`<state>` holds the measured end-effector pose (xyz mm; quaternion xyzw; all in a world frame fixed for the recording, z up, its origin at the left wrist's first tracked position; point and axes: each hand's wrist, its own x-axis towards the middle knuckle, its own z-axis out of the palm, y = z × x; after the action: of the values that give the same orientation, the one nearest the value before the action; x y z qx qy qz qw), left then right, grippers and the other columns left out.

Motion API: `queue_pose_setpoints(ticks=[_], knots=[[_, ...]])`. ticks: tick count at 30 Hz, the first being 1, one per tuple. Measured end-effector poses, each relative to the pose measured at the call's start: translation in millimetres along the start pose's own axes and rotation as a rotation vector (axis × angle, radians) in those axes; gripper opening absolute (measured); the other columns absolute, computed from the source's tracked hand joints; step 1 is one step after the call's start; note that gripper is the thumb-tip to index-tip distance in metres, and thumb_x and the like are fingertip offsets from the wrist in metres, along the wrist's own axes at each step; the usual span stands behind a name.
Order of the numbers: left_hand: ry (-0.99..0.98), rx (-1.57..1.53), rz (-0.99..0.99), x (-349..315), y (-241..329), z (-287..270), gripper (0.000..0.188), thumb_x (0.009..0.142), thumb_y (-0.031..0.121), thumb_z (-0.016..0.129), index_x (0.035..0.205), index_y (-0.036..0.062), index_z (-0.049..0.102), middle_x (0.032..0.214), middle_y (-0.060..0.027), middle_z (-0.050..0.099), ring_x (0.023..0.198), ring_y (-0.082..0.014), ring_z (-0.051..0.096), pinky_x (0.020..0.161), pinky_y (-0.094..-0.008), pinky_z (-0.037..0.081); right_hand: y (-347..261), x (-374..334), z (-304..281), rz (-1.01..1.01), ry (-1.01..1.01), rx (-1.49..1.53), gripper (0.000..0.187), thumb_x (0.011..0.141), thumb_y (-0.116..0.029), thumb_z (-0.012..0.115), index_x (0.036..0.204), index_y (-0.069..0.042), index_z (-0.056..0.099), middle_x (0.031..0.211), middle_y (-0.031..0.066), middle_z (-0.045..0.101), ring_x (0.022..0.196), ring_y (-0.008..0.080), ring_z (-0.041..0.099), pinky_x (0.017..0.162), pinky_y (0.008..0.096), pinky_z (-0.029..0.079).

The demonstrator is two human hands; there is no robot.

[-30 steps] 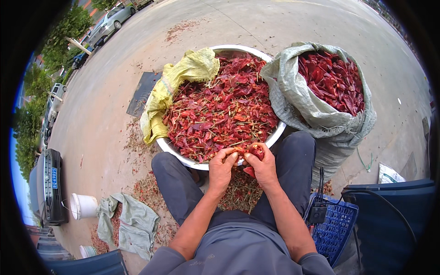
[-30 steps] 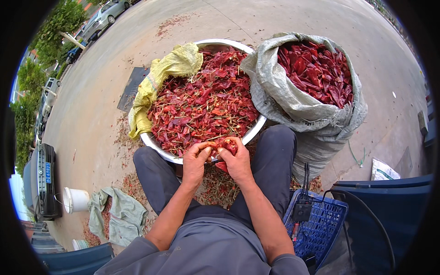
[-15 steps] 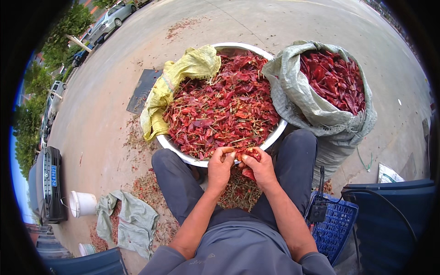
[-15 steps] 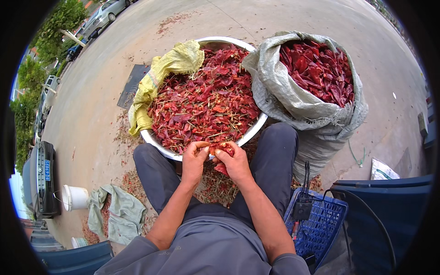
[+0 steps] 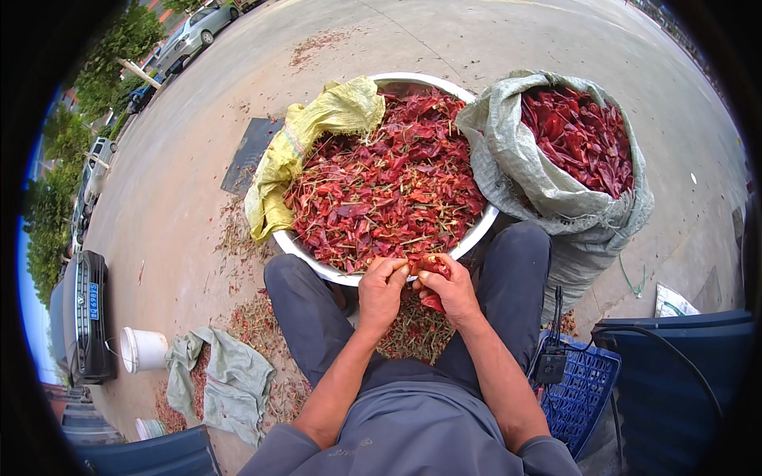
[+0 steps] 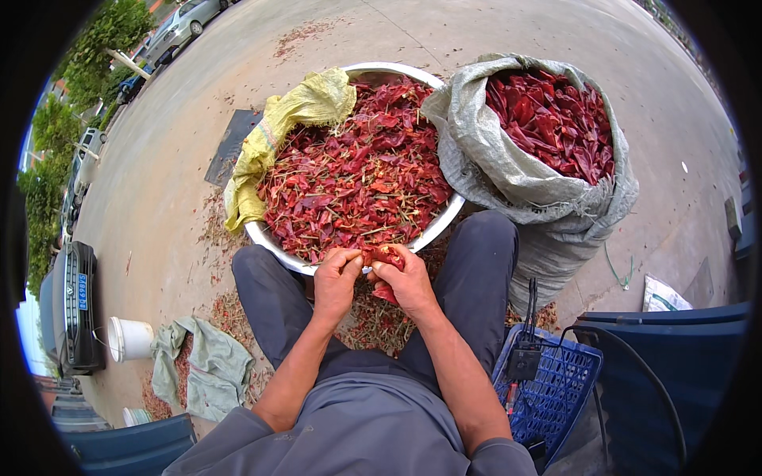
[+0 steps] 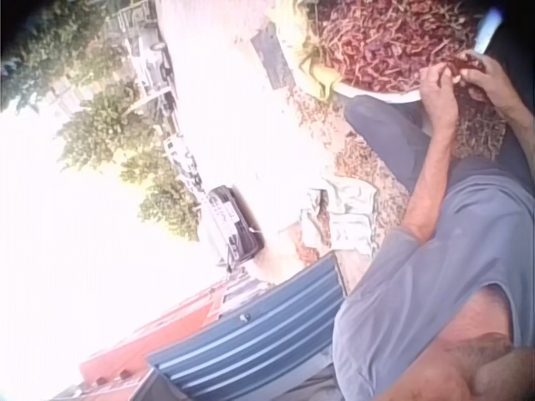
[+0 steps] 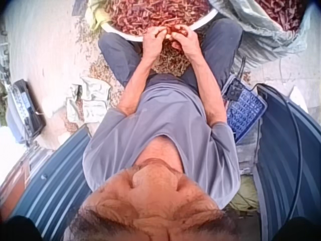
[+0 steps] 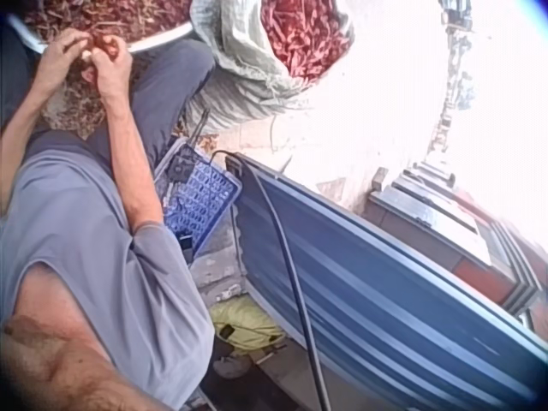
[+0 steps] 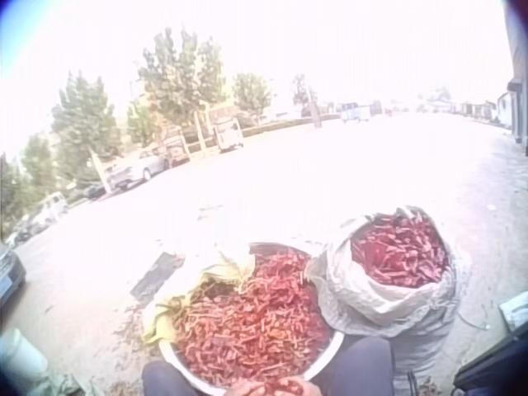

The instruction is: The person sits cross-legged on the ground and removes stems from dried red chili peppers by hand. They pick peppers from a large metal basin, pull off the stems, and place the de-stemmed peppers into a large sack to their right.

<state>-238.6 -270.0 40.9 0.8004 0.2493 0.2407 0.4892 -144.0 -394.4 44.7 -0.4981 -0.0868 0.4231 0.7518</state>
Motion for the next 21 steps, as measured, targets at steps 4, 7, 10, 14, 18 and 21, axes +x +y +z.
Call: queue_pose_setpoints(ticks=[4,7,10,14,18,21], knots=[[0.029,0.232,0.289,-1.9,7.5,-2.2,0.02,0.084,-0.001,0.069,0.104,-0.0015,0.067,0.096,-0.0142,0.063,0.083,-0.0282,0.065,0.072,-0.0346,0.052,-2.0,-0.8,-3.2,-0.02,-0.026,-0.058,0.03,0.091,-0.021,0.07,0.11,0.001,0.062,0.085,0.0054,0.067,0.069,0.0089,0.062,0.061,0.0232,0.053],[0.003,0.231,0.346,-5.5,8.9,4.2,0.021,0.082,-0.002,0.07,0.103,-0.0004,0.065,0.096,-0.0135,0.063,0.084,-0.0277,0.065,0.072,-0.036,0.053,11.9,5.6,-6.2,-0.087,0.028,-0.118,0.029,0.092,-0.023,0.07,0.106,0.002,0.062,0.084,0.0055,0.067,0.069,0.0099,0.062,0.062,0.024,0.052],[0.005,0.231,0.278,-7.3,4.0,3.8,0.016,0.083,-0.001,0.069,0.099,-0.0011,0.064,0.094,-0.0133,0.063,0.082,-0.0287,0.064,0.071,-0.0361,0.052,13.0,6.1,-8.3,-0.063,0.011,-0.029,0.025,0.091,-0.021,0.068,0.102,0.001,0.063,0.083,0.0053,0.067,0.068,0.0103,0.062,0.062,0.0241,0.051],[-0.019,0.172,0.231,-3.0,3.8,-0.6,0.009,0.091,0.006,0.065,0.093,-0.001,0.061,0.083,-0.0125,0.059,0.073,-0.0279,0.059,0.067,-0.0377,0.048,4.3,2.2,-5.5,-0.043,0.034,-0.008,0.016,0.09,-0.014,0.065,0.098,-0.002,0.062,0.081,0.0044,0.066,0.066,0.0094,0.061,0.06,0.0237,0.05],[-0.076,-0.108,-0.13,-4.1,-11.8,-5.0,0.014,0.097,0.013,0.06,0.093,-0.0007,0.061,0.079,-0.011,0.059,0.068,-0.0214,0.055,0.065,-0.0337,0.046,8.1,7.9,-9.6,-0.082,0.182,-0.031,0.013,0.088,-0.009,0.062,0.098,-0.002,0.061,0.081,0.0046,0.066,0.066,0.0094,0.061,0.059,0.0245,0.05],[-0.108,-0.109,-0.175,-3.9,-11.9,-7.5,0.016,0.098,0.014,0.059,0.095,-0.0011,0.061,0.08,-0.0108,0.061,0.07,-0.0198,0.056,0.066,-0.0334,0.046,3.5,4.5,-5.0,-0.081,0.069,-0.052,0.03,0.09,-0.018,0.07,0.112,0.0,0.062,0.088,0.0049,0.067,0.072,0.0086,0.062,0.065,0.0237,0.052]])
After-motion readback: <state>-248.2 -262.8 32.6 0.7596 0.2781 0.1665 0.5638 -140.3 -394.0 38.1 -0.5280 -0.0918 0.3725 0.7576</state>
